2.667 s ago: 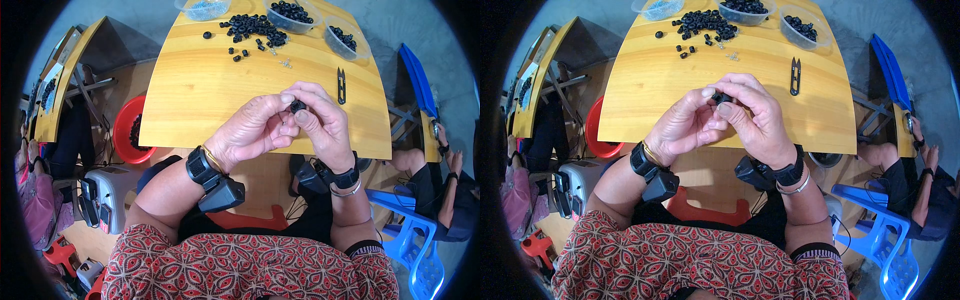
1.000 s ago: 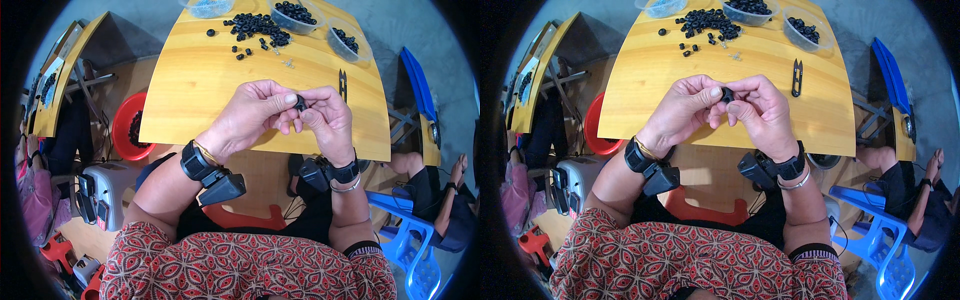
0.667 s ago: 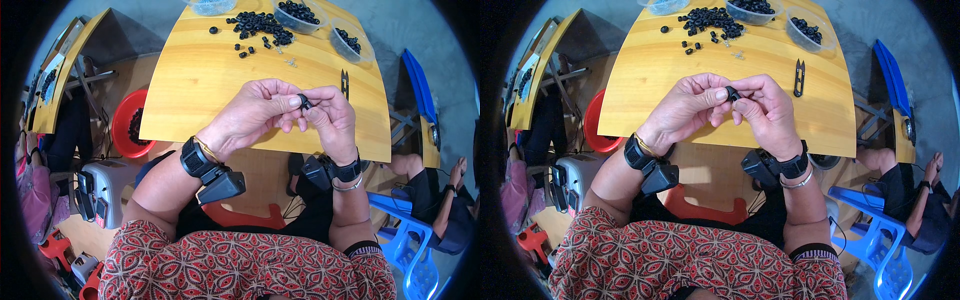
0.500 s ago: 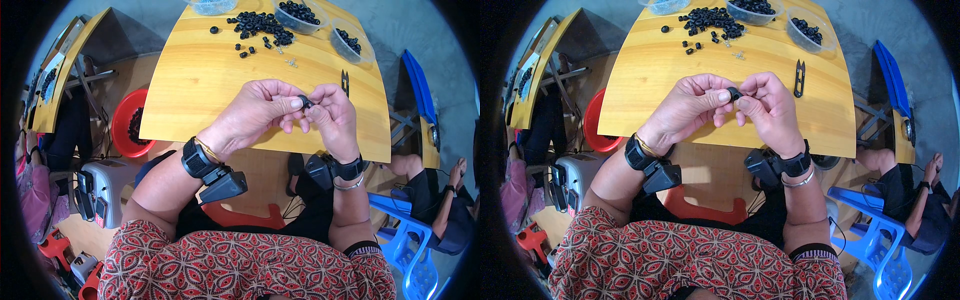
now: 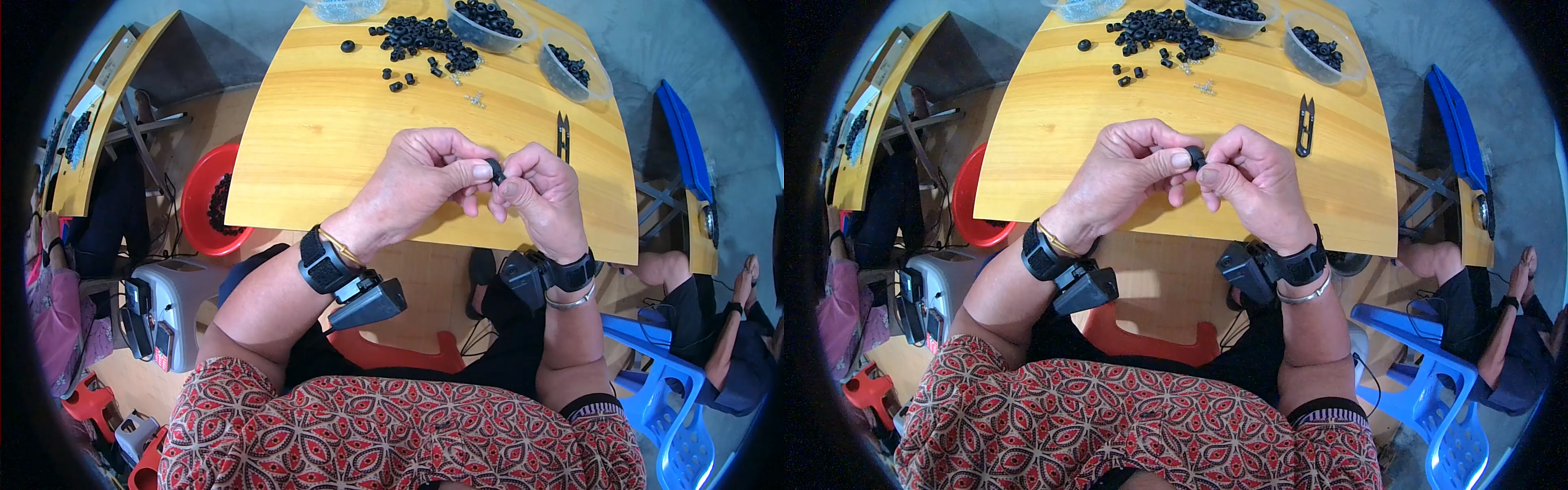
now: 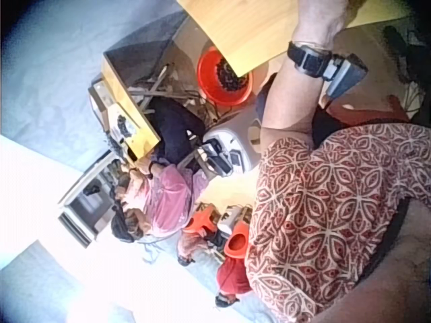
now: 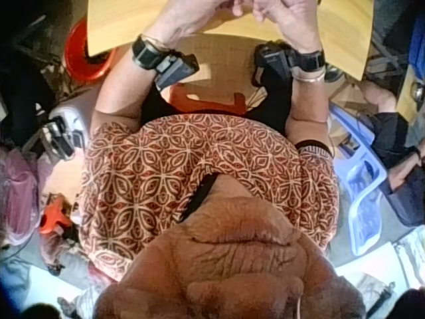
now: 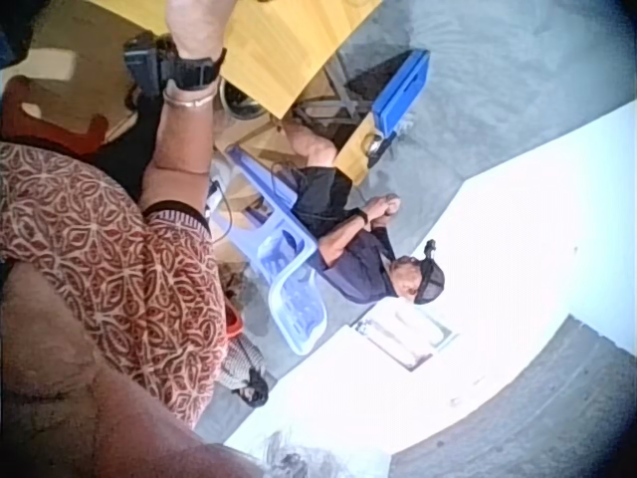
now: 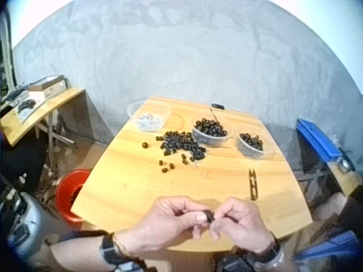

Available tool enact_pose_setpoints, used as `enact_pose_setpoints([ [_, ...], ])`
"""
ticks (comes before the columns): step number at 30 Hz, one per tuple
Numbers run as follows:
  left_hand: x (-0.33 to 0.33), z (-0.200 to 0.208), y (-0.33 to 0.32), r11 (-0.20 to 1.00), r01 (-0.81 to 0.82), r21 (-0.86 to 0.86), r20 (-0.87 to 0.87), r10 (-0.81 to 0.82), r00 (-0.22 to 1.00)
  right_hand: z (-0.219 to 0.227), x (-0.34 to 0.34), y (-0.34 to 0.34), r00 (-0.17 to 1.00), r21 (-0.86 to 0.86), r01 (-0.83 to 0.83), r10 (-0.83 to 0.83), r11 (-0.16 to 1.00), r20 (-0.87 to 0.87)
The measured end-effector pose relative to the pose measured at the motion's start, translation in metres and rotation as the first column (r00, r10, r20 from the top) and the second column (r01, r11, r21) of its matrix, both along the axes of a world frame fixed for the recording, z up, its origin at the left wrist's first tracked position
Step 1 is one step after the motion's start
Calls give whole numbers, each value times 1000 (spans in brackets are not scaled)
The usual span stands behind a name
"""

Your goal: Assembling black plastic components by hand.

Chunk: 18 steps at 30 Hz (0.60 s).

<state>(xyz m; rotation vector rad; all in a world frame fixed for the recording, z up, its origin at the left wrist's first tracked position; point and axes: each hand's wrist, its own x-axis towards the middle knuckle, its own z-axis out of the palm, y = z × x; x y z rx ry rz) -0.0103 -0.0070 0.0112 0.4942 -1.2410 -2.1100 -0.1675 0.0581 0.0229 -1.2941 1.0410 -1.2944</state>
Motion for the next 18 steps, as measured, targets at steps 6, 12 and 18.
enact_pose_setpoints([
  [6, 0, -3, 1, 1000, -6, 1, 14, 6, 1000, -3, 0, -1, 998, -11, 17, -18, 1000, -67],
  [12, 0, -6, 1, 1000, -9, 16, -28, 10, 1000, -5, 5, 0, 995, -50, 43, -47, 998, -86],
  [18, -2, -2, 2, 996, -8, 85, -41, 11, 999, -8, 11, 1, 983, -123, 98, -115, 988, -144],
])
